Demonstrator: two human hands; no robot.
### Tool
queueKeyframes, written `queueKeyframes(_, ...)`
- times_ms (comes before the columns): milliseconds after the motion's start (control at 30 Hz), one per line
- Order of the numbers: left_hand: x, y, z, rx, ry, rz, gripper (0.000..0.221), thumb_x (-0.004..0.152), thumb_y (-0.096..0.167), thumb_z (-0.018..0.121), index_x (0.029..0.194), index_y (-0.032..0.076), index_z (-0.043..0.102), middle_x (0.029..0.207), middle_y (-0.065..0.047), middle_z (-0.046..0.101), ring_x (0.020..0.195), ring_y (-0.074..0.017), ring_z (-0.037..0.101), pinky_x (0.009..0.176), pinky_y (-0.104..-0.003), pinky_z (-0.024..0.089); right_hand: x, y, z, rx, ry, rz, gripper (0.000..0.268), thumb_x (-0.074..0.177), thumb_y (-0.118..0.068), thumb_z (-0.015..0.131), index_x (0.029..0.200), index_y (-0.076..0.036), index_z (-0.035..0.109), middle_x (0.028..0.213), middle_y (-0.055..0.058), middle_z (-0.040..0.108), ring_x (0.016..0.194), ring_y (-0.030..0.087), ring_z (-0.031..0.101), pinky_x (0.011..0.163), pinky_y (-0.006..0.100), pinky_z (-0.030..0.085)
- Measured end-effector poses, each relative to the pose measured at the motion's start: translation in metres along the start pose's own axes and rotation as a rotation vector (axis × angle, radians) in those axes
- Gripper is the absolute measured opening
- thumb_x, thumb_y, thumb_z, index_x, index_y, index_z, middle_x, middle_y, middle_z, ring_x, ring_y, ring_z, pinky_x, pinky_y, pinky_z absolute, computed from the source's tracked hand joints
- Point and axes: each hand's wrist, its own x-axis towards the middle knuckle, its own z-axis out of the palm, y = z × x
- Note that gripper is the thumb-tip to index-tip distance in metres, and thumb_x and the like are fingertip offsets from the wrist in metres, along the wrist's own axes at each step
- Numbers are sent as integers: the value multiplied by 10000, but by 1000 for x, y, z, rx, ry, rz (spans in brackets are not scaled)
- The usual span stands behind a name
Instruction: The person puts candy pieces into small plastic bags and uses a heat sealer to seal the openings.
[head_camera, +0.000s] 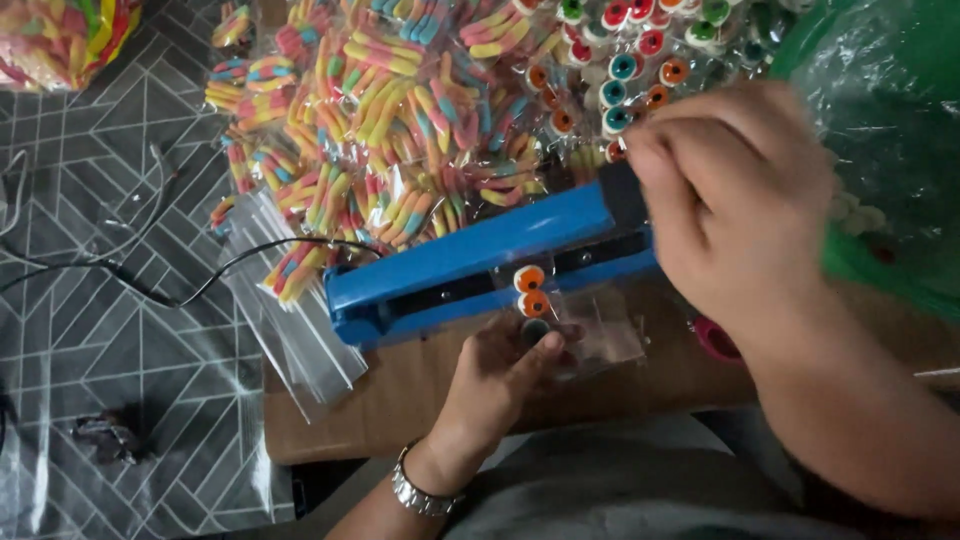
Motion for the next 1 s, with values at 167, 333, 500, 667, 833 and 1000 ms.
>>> queueKeyframes(167,1,-6,-3,24,-17,-10,434,898,262,696,1264,39,625,1156,-167,748,957,-266,763,782,-368,659,-42,-8,-10,118,118,-72,339,1121,-126,584,1289,142,708,1388,353,582,1328,540,539,1287,633,252)
queueKeyframes(333,5,-8,-3,-60,87,-56,352,943,194,652,1203,-36,705,1062,-232,804,808,-299,789,679,-368,667,-101,-31,22,348,47,247,204,932,-202,688,962,-2,660,1109,204,657,1015,365,698,938,471,557)
queueKeyframes(500,8,-16,-7,-34,69,-7,324,937,222,679,1164,-8,695,976,-188,794,802,-274,783,680,-353,661,-74,-47,29,189,-187,31,599,1011,-558,439,1329,-89,637,1327,195,609,1248,396,579,1261,624,123)
queueKeyframes(667,13,-26,-12,9,73,98,263,945,238,695,1058,2,723,907,-157,786,737,-254,774,607,-326,656,-63,-52,32,73,-293,-12,818,998,-696,194,1400,-153,656,1257,188,592,1189,399,510,1202,631,140)
queueKeyframes(833,9,-14,-9,67,70,46,305,943,238,675,1103,-19,712,935,-180,805,691,-235,781,590,-302,652,-66,-38,29,-105,-237,-50,790,984,-720,232,1335,-191,703,1142,145,620,1124,365,509,1135,634,302)
queueKeyframes(1000,12,-21,-12,25,23,112,232,962,221,679,1038,2,696,906,-156,780,715,-233,769,610,-312,653,-53,-44,28,-104,-236,-99,791,981,-721,207,1300,-173,680,1193,149,619,1094,367,517,1028,627,334)
